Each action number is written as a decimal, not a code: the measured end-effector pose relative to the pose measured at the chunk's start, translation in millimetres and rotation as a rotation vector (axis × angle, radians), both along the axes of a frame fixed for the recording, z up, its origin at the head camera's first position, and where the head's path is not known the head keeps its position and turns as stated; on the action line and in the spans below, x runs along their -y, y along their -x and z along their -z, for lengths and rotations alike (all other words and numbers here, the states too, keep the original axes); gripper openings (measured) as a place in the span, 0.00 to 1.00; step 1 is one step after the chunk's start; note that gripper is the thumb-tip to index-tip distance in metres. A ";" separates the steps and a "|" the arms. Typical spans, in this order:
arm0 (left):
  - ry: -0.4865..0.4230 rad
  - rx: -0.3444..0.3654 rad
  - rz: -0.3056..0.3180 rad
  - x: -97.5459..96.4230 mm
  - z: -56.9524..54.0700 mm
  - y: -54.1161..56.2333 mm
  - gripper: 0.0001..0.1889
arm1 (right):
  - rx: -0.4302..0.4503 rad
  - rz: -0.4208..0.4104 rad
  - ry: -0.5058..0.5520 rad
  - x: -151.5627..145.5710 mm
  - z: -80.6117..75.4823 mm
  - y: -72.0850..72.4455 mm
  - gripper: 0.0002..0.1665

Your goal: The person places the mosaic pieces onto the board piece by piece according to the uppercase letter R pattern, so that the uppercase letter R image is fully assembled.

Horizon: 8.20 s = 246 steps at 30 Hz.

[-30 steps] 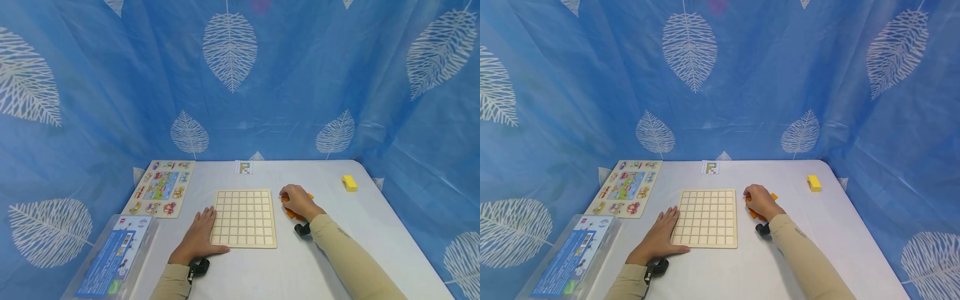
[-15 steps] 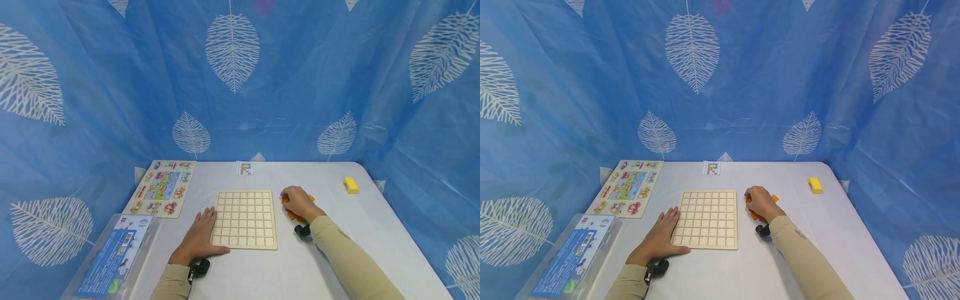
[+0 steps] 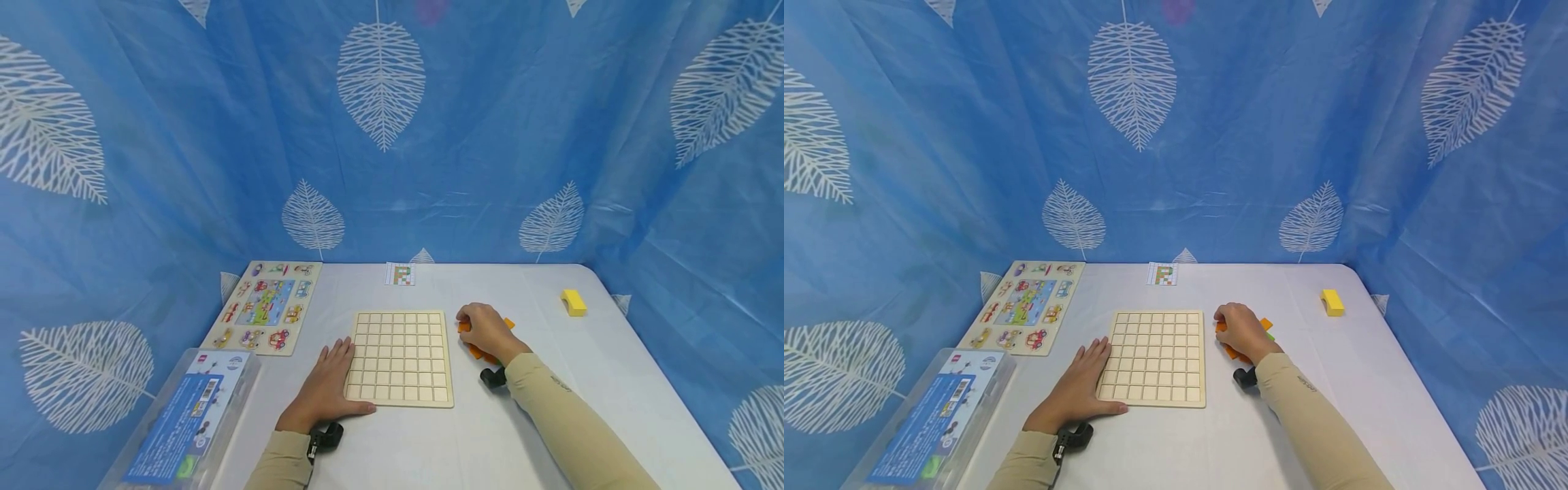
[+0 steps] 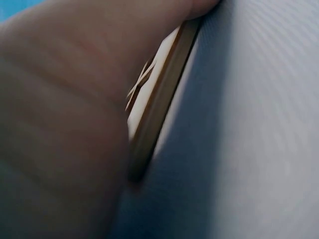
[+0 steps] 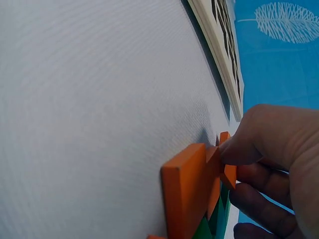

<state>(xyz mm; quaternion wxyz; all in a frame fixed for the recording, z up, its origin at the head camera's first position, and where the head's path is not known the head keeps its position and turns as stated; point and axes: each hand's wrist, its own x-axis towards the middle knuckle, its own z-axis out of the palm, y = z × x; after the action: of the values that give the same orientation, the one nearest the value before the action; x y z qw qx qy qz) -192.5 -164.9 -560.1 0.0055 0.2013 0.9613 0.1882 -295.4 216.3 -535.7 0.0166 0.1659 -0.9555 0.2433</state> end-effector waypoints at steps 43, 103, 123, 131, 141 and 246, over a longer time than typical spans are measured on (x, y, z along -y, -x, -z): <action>0.007 0.000 0.000 0.4 2.4 1.1 0.75 | -0.075 -0.063 0.117 20.0 -7.1 -3.5 0.15; 0.014 0.000 -0.015 0.7 5.2 1.9 0.75 | -0.121 -0.277 0.205 104.9 1.5 -5.7 0.11; 0.008 0.009 -0.011 1.6 3.0 1.4 0.75 | -0.119 -0.314 0.195 126.6 2.2 -2.4 0.11; 0.012 0.011 -0.012 1.8 4.3 1.5 0.75 | -0.130 -0.322 0.220 131.9 1.3 -1.5 0.12; 0.015 0.006 -0.009 2.8 7.0 2.3 0.76 | -0.101 -0.298 0.232 136.8 6.7 2.5 0.12; -0.020 -0.021 -0.008 2.5 5.5 0.3 0.74 | -0.031 -0.028 0.296 62.7 -1.7 -1.4 0.14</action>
<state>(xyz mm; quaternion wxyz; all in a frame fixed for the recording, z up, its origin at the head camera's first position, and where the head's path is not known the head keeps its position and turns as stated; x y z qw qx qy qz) -192.8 -167.5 -565.7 -0.0076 0.1996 0.9601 0.1958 -294.0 153.5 -534.0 0.0522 0.1785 -0.9065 0.3790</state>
